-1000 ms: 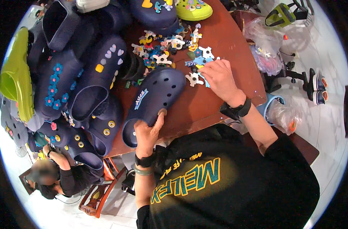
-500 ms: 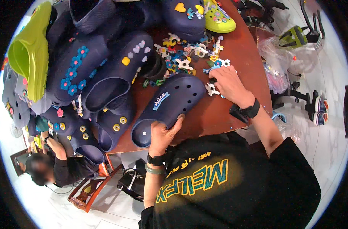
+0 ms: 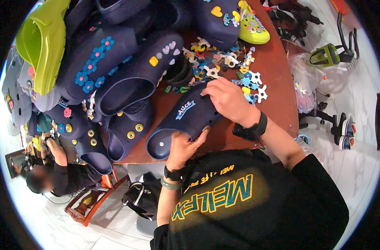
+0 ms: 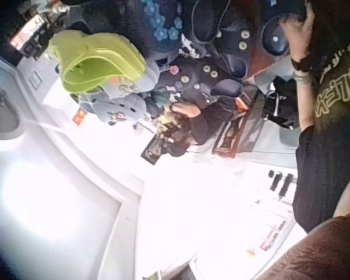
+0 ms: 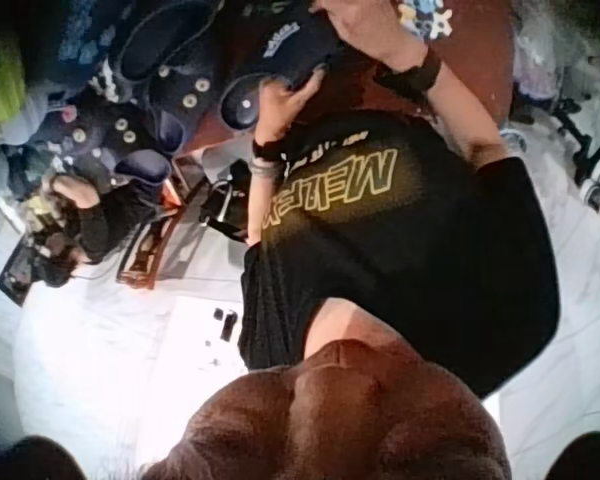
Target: The person is manually inserting decorative plastic charms (Jibbitz) into the holes of foam clogs.
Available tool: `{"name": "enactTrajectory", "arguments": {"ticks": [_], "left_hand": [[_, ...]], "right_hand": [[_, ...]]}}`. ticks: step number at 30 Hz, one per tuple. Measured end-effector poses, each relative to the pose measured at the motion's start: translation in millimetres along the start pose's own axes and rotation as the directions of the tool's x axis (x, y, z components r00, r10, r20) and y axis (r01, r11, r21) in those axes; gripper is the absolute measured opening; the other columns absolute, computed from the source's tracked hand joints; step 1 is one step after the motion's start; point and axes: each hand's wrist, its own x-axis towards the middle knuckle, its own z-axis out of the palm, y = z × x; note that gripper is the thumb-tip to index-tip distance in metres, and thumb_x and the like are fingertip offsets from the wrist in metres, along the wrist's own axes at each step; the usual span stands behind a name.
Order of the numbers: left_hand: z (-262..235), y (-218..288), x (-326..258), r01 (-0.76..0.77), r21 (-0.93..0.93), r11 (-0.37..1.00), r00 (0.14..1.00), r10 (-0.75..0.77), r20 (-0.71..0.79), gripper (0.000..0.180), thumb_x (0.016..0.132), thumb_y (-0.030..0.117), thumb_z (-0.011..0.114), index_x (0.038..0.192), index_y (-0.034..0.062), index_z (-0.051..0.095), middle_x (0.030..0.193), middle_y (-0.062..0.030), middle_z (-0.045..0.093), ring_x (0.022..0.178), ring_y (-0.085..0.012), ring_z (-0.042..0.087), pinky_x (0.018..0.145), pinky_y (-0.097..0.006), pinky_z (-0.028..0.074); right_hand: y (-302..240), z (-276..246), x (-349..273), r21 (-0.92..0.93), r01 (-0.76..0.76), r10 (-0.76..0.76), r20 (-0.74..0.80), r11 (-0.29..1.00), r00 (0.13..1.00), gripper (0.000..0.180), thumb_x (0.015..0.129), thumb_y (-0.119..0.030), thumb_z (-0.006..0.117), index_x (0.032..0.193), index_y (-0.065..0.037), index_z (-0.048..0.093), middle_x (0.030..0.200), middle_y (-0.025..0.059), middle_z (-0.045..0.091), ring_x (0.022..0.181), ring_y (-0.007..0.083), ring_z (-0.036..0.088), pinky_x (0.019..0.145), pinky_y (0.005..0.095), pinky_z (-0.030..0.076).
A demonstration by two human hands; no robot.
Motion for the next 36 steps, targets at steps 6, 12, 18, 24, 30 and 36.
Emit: {"name": "enactTrajectory", "arguments": {"ticks": [6,12,18,24,30,36], "left_hand": [[-8,-8,-22,-0.209,0.468,0.859,0.97,0.242,-0.01,0.029,0.086,0.024,0.059,0.114,0.0302,0.056,0.056,-0.0082,0.053,0.043,-0.0249,0.054,0.037,-0.038,0.04],[2,-2,-21,-0.075,0.218,0.973,0.996,0.061,0.07,0.052,0.088,0.045,0.06,0.064,-0.0017,0.061,0.049,-0.0163,0.048,0.043,-0.0214,0.044,0.046,-0.04,0.039],[6,-6,-18,-0.103,0.08,0.991,0.995,0.103,0.006,0.056,0.088,0.043,0.058,0.057,-0.0037,0.052,0.058,-0.0241,0.051,0.056,-0.0387,0.052,0.054,-0.045,0.04],[-6,8,-16,-0.122,-0.02,0.992,0.991,0.121,-0.058,0.048,0.089,0.037,0.06,0.066,-0.0047,0.06,0.058,-0.0233,0.053,0.048,-0.0324,0.055,0.049,-0.04,0.04],[-13,15,-19,-0.114,-0.033,0.993,0.993,0.113,-0.024,0.047,0.089,0.035,0.061,0.065,-0.0047,0.059,0.058,-0.0237,0.052,0.046,-0.0323,0.051,0.046,-0.04,0.037],[4,-11,-21,-0.123,0.042,0.991,0.992,0.125,-0.036,0.05,0.087,0.037,0.063,0.06,-0.0049,0.055,0.057,-0.024,0.049,0.045,-0.0328,0.048,0.046,-0.041,0.036]], "right_hand": [[-36,-11,0,-0.135,0.086,-0.06,0.185,0.987,0.981,0.036,0.072,-0.001,0.053,0.108,-0.003,0.06,0.109,0.0156,0.057,0.103,0.0332,0.055,0.09,0.0427,0.045],[-27,-27,-15,-0.066,0.207,-0.183,0.264,0.976,0.947,0.034,0.063,0.002,0.053,0.096,0.001,0.063,0.085,0.0141,0.051,0.083,0.034,0.047,0.074,0.0436,0.035],[-16,-28,-12,-0.058,0.25,-0.21,0.378,0.967,0.901,0.036,0.074,0.007,0.053,0.107,-0.002,0.064,0.094,0.0143,0.057,0.095,0.0317,0.052,0.092,0.0455,0.036],[-23,-29,-2,-0.063,0.283,-0.259,0.255,0.957,0.932,0.04,0.074,0.006,0.054,0.111,-0.005,0.063,0.094,0.0126,0.055,0.095,0.0307,0.052,0.094,0.0467,0.034],[-19,-25,-5,-0.096,0.245,-0.209,0.288,0.965,0.935,0.035,0.073,0.002,0.059,0.107,-0.005,0.064,0.1,0.013,0.056,0.101,0.0316,0.05,0.096,0.0476,0.033],[-27,-30,2,-0.236,0.379,-0.231,0.482,0.895,0.845,0.037,0.07,0.0,0.059,0.106,-0.002,0.064,0.105,0.0128,0.054,0.106,0.0318,0.046,0.096,0.0493,0.031]]}}
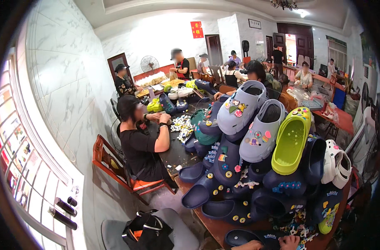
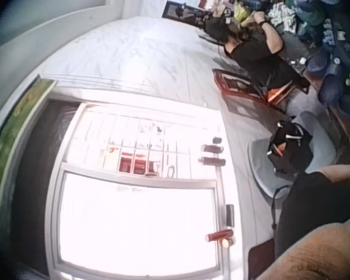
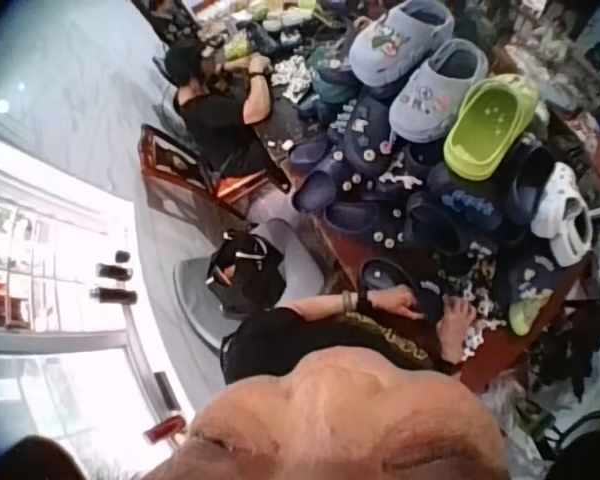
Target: The person is manually inserting decorative plastic charms (Jibbitz) into the holes of foam clogs.
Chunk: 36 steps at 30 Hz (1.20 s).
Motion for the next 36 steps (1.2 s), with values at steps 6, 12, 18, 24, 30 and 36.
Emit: {"name": "enactTrajectory", "arguments": {"ticks": [6,12,18,24,30,36], "left_hand": [[1,-7,0,-0.062,-0.006,0.998,0.998,0.062,-0.007,0.052,0.087,0.038,0.063,0.059,-0.0049,0.054,0.057,-0.0243,0.048,0.045,-0.0349,0.048,0.046,-0.042,0.035],[-3,5,2,0.018,-0.06,0.998,1.0,-0.018,-0.006,0.052,0.088,0.038,0.062,0.057,-0.0041,0.054,0.056,-0.0235,0.049,0.046,-0.0346,0.048,0.046,-0.042,0.035],[-5,3,4,0.016,-0.009,1.0,0.999,-0.015,0.03,0.056,0.088,0.039,0.062,0.053,-0.0036,0.05,0.05,-0.0224,0.043,0.04,-0.0322,0.044,0.043,-0.041,0.032],[-5,7,6,0.087,-0.006,0.996,0.992,-0.086,0.09,0.058,0.089,0.045,0.057,0.06,-0.0051,0.054,0.057,-0.0233,0.051,0.056,-0.0384,0.052,0.054,-0.045,0.04],[-11,16,4,0.084,0.071,0.994,0.994,-0.088,0.062,0.058,0.088,0.046,0.059,0.061,-0.0059,0.055,0.056,-0.0224,0.05,0.053,-0.0359,0.051,0.053,-0.043,0.039],[-22,36,8,0.187,0.049,0.981,0.979,-0.19,0.08,0.059,0.086,0.044,0.063,0.058,-0.007,0.052,0.05,-0.0223,0.044,0.046,-0.0359,0.044,0.047,-0.043,0.035]], "right_hand": [[7,-3,11,0.038,-0.007,0.001,0.15,0.999,0.989,0.037,0.067,-0.001,0.061,0.104,-0.001,0.066,0.1,0.0143,0.056,0.102,0.0305,0.049,0.093,0.0485,0.032],[3,-15,9,0.103,0.056,-0.056,-0.004,0.993,0.998,0.038,0.07,-0.002,0.06,0.108,-0.001,0.064,0.098,0.0147,0.056,0.097,0.0322,0.05,0.09,0.0459,0.034],[60,65,-67,0.351,-0.22,0.287,-0.148,0.91,0.947,0.032,0.085,-0.009,0.055,0.116,-0.001,0.059,0.118,0.0213,0.055,0.114,0.0377,0.047,0.096,0.0481,0.036],[28,36,-91,0.136,-0.352,0.368,-0.114,0.926,0.923,0.036,0.088,-0.007,0.055,0.123,0.0,0.054,0.131,0.0242,0.047,0.124,0.0411,0.041,0.102,0.0488,0.034],[29,63,-112,0.318,-0.327,0.387,-0.146,0.89,0.911,0.029,0.089,-0.006,0.054,0.117,-0.002,0.057,0.125,0.0225,0.048,0.117,0.0411,0.043,0.099,0.0492,0.035],[27,77,-118,0.149,-0.448,0.472,-0.272,0.881,0.838,0.029,0.096,-0.022,0.049,0.116,-0.003,0.057,0.118,0.0235,0.052,0.107,0.0401,0.049,0.093,0.0483,0.041]]}}
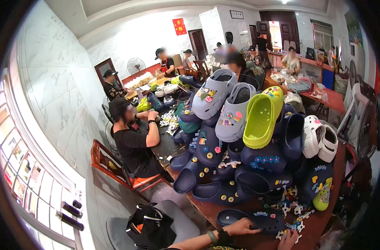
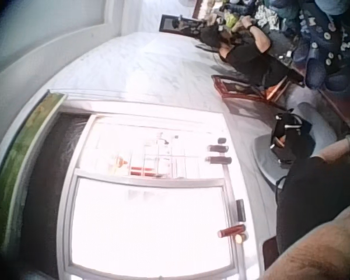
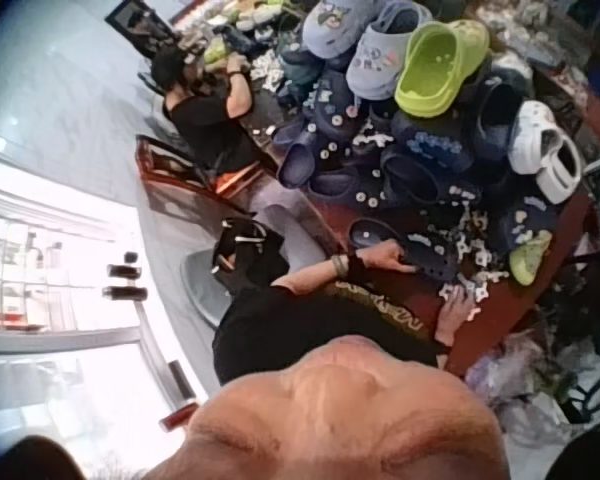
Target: The person is manually inserting decorative plastic charms (Jibbitz) into the holes of foam clogs.
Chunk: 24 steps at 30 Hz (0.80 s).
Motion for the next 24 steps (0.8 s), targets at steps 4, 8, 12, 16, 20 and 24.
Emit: {"name": "enactTrajectory", "arguments": {"ticks": [4,8,12,16,20,24], "left_hand": [[1,-8,8,0.025,0.107,0.994,1.0,-0.023,-0.016,0.061,0.082,0.045,0.067,0.053,-0.006,0.05,0.048,-0.022,0.039,0.042,-0.0334,0.038,0.044,-0.042,0.033],[11,-17,10,-0.001,0.059,0.998,0.998,0.005,-0.068,0.064,0.083,0.048,0.066,0.052,-0.0055,0.049,0.043,-0.0157,0.031,0.039,-0.0192,0.029,0.043,-0.039,0.026],[-3,4,12,0.058,0.051,0.997,0.998,-0.058,0.001,0.066,0.082,0.05,0.066,0.051,-0.0065,0.051,0.044,-0.0192,0.039,0.038,-0.0217,0.036,0.042,-0.038,0.03],[8,-7,2,0.171,0.029,0.985,0.98,-0.173,0.095,0.061,0.082,0.048,0.066,0.056,-0.0061,0.056,0.05,-0.0202,0.049,0.048,-0.0332,0.049,0.051,-0.042,0.039],[-6,-4,5,0.186,0.002,0.983,0.944,-0.179,0.278,0.061,0.083,0.051,0.062,0.062,-0.006,0.06,0.058,-0.0242,0.055,0.058,-0.0375,0.058,0.057,-0.042,0.045],[-15,2,13,0.112,-0.033,0.993,0.977,-0.104,0.185,0.065,0.084,0.057,0.055,0.067,-0.0045,0.065,0.063,-0.0255,0.059,0.062,-0.0395,0.062,0.058,-0.043,0.048]], "right_hand": [[1,-3,-1,0.036,0.057,-0.058,0.02,0.998,0.998,0.032,0.096,-0.018,0.049,0.123,-0.002,0.054,0.109,0.0212,0.058,0.099,0.0366,0.055,0.089,0.0452,0.044],[-8,-11,-3,0.352,-0.122,0.123,0.02,0.928,0.992,0.023,0.08,-0.001,0.058,0.102,0.003,0.054,0.107,0.018,0.046,0.099,0.0361,0.048,0.091,0.0402,0.037],[11,3,-9,0.382,-0.132,0.106,0.088,0.915,0.99,0.024,0.082,0.003,0.056,0.106,0.004,0.053,0.112,0.0187,0.046,0.099,0.0329,0.05,0.086,0.0357,0.042],[-14,-10,-14,0.367,-0.414,0.426,0.053,0.833,0.903,0.035,0.08,0.004,0.056,0.115,0.004,0.049,0.108,0.0179,0.048,0.099,0.0325,0.051,0.085,0.0365,0.042],[9,1,-25,0.1,-0.305,0.299,0.07,0.947,0.952,0.039,0.075,0.002,0.062,0.113,0.002,0.051,0.104,0.0179,0.051,0.096,0.0348,0.051,0.083,0.0412,0.043],[19,17,-27,-0.01,-0.455,0.452,0.127,0.891,0.883,0.026,0.077,-0.006,0.062,0.101,-0.001,0.055,0.097,0.019,0.057,0.093,0.0378,0.055,0.079,0.0435,0.045]]}}
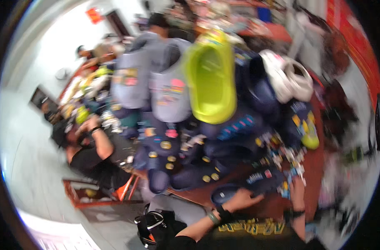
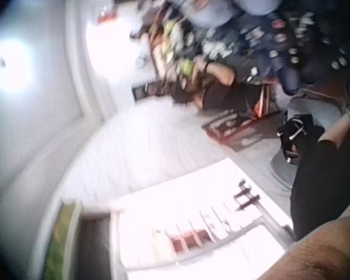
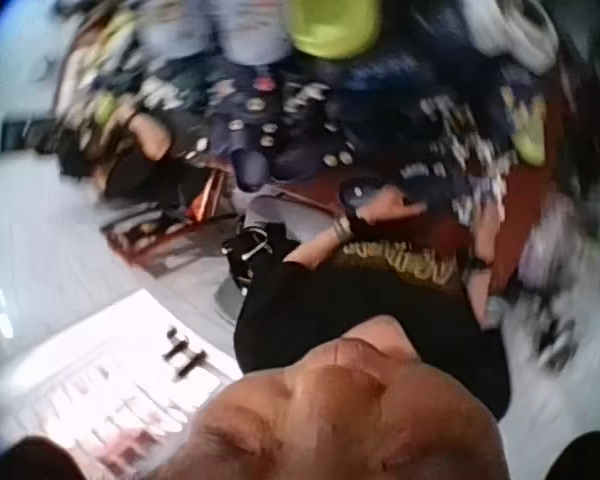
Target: The person is manually inserting decorative plastic charms (Jibbitz) into the holes of foam clogs.
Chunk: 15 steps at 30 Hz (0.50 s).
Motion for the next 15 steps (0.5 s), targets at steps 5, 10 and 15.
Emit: {"name": "enactTrajectory", "arguments": {"ticks": [5,10,15], "left_hand": [[9,-39,-1,-0.026,0.035,0.999,0.997,0.028,-0.072,0.056,0.084,0.051,0.06,0.067,-0.0029,0.067,0.061,-0.022,0.061,0.062,-0.0348,0.065,0.059,-0.04,0.05],[14,-32,17,0.013,0.054,0.998,0.999,-0.011,-0.041,0.043,0.081,0.039,0.07,0.066,-0.0019,0.066,0.063,-0.0189,0.063,0.063,-0.0333,0.065,0.06,-0.039,0.049],[23,-23,14,-0.081,-0.105,0.991,0.993,0.072,-0.089,0.036,0.083,0.033,0.07,0.07,-0.0014,0.068,0.068,-0.0186,0.065,0.069,-0.0328,0.066,0.065,-0.037,0.049]], "right_hand": [[-77,-30,28,0.135,0.089,-0.086,-0.03,0.987,0.996,0.022,0.08,-0.017,0.064,0.097,-0.004,0.059,0.098,0.0172,0.059,0.095,0.0356,0.056,0.081,0.0429,0.046],[-67,-29,28,0.309,-0.194,0.168,0.109,0.931,0.98,0.017,0.074,-0.009,0.065,0.09,-0.003,0.062,0.083,0.0158,0.061,0.079,0.0336,0.061,0.071,0.0408,0.05],[-50,-22,6,0.407,-0.238,0.242,0.043,0.882,0.969,0.018,0.076,-0.01,0.066,0.093,-0.003,0.063,0.086,0.0145,0.062,0.083,0.032,0.062,0.071,0.0386,0.05]]}}
